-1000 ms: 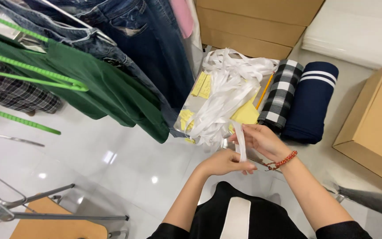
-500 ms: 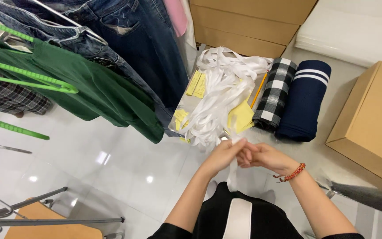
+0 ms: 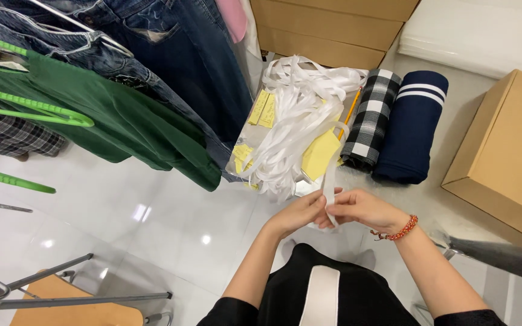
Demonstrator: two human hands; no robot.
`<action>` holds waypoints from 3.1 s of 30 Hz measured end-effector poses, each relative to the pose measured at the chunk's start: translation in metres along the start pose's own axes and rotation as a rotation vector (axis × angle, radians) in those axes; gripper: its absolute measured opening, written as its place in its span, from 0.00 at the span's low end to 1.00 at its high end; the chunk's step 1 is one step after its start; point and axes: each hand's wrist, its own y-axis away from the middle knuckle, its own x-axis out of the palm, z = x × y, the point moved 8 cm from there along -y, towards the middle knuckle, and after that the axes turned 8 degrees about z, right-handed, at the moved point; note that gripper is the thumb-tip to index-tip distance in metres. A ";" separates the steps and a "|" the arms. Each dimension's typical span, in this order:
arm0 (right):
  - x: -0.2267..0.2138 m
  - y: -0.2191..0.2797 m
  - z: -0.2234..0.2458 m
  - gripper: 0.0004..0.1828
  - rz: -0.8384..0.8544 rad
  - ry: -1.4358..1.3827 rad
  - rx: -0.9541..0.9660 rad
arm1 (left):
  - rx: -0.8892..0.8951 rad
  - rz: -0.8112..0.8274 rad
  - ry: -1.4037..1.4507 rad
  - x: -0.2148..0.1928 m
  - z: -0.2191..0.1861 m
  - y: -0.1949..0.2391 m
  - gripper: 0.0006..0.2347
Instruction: The person places a plastic-wrapped item into a cardboard box, closes the box, and ties it with a white ribbon. They wrap the ribbon around the box, cross it on top, and tie a bow to secure the package.
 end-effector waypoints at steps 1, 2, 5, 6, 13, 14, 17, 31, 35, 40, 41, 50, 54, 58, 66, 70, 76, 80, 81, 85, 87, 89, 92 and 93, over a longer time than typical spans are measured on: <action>0.017 0.011 0.017 0.10 -0.001 -0.002 0.002 | -0.002 0.001 0.002 0.007 -0.011 -0.002 0.32; 0.039 0.022 0.033 0.11 0.069 0.053 0.028 | 0.054 -0.012 0.059 0.011 -0.027 -0.005 0.33; 0.061 0.037 0.043 0.11 0.151 0.122 0.074 | 0.128 -0.125 0.115 -0.005 -0.020 -0.024 0.26; 0.061 0.039 0.040 0.11 0.167 0.140 0.091 | 0.149 -0.228 0.109 -0.020 -0.011 -0.030 0.19; 0.015 0.009 0.043 0.30 -0.204 -0.442 -0.055 | -0.042 0.349 -0.204 0.052 -0.028 0.021 0.09; 0.002 0.001 0.040 0.33 -0.230 -0.536 -0.106 | -0.139 0.445 -0.175 0.057 -0.007 0.025 0.09; -0.039 -0.029 0.009 0.34 -0.195 -0.567 -0.157 | -0.268 0.479 -0.169 0.056 0.018 0.034 0.11; 0.036 0.093 -0.017 0.06 0.330 0.461 0.220 | 0.289 -0.488 0.337 0.034 0.026 -0.035 0.26; 0.004 0.114 0.008 0.24 -0.020 0.229 0.081 | 0.163 -0.042 0.203 0.140 0.016 -0.039 0.23; -0.017 0.141 0.023 0.39 0.032 -0.220 -0.063 | -0.019 0.323 0.085 0.211 0.052 -0.033 0.21; -0.022 0.145 0.026 0.29 0.059 -0.201 -0.121 | -0.156 0.325 0.020 0.220 0.061 -0.028 0.23; 0.032 0.267 -0.020 0.15 1.011 0.337 0.111 | 0.121 -0.169 0.243 0.233 0.044 -0.021 0.45; 0.026 0.292 -0.047 0.14 0.969 0.486 0.248 | 0.318 -0.527 0.310 0.221 0.033 -0.028 0.30; 0.010 0.312 -0.036 0.19 0.979 0.467 0.076 | 0.136 -0.149 0.005 0.275 0.048 -0.050 0.25; -0.047 0.301 -0.002 0.23 0.385 0.054 -0.272 | -0.064 0.418 0.085 0.361 0.217 -0.109 0.17; -0.029 0.295 0.009 0.33 0.190 -0.014 -0.172 | -0.106 0.391 0.053 0.364 0.205 -0.108 0.26; -0.028 0.272 -0.001 0.26 0.103 -0.022 -0.193 | 0.138 0.038 0.368 0.303 0.137 -0.055 0.52; -0.035 0.232 -0.041 0.20 0.180 0.097 -0.087 | 0.217 -0.225 0.245 0.266 0.096 -0.008 0.43; -0.031 0.224 -0.046 0.19 0.215 0.109 -0.056 | 0.255 -0.325 0.189 0.252 0.088 0.004 0.31; -0.009 0.187 -0.024 0.25 0.120 0.207 -0.012 | 0.214 -0.473 0.068 0.259 0.061 0.040 0.23; -0.018 0.146 -0.012 0.31 0.035 0.433 -0.151 | 0.146 -0.483 0.098 0.261 0.065 0.051 0.25; -0.037 0.080 -0.027 0.32 -0.009 0.646 -0.221 | 0.150 -0.488 0.106 0.257 0.069 0.062 0.28; -0.044 0.023 -0.022 0.32 -0.088 0.924 -0.258 | 0.177 -0.497 0.148 0.249 0.065 0.066 0.31; -0.040 0.010 -0.021 0.32 -0.105 0.975 -0.227 | 0.187 -0.517 0.176 0.245 0.062 0.071 0.31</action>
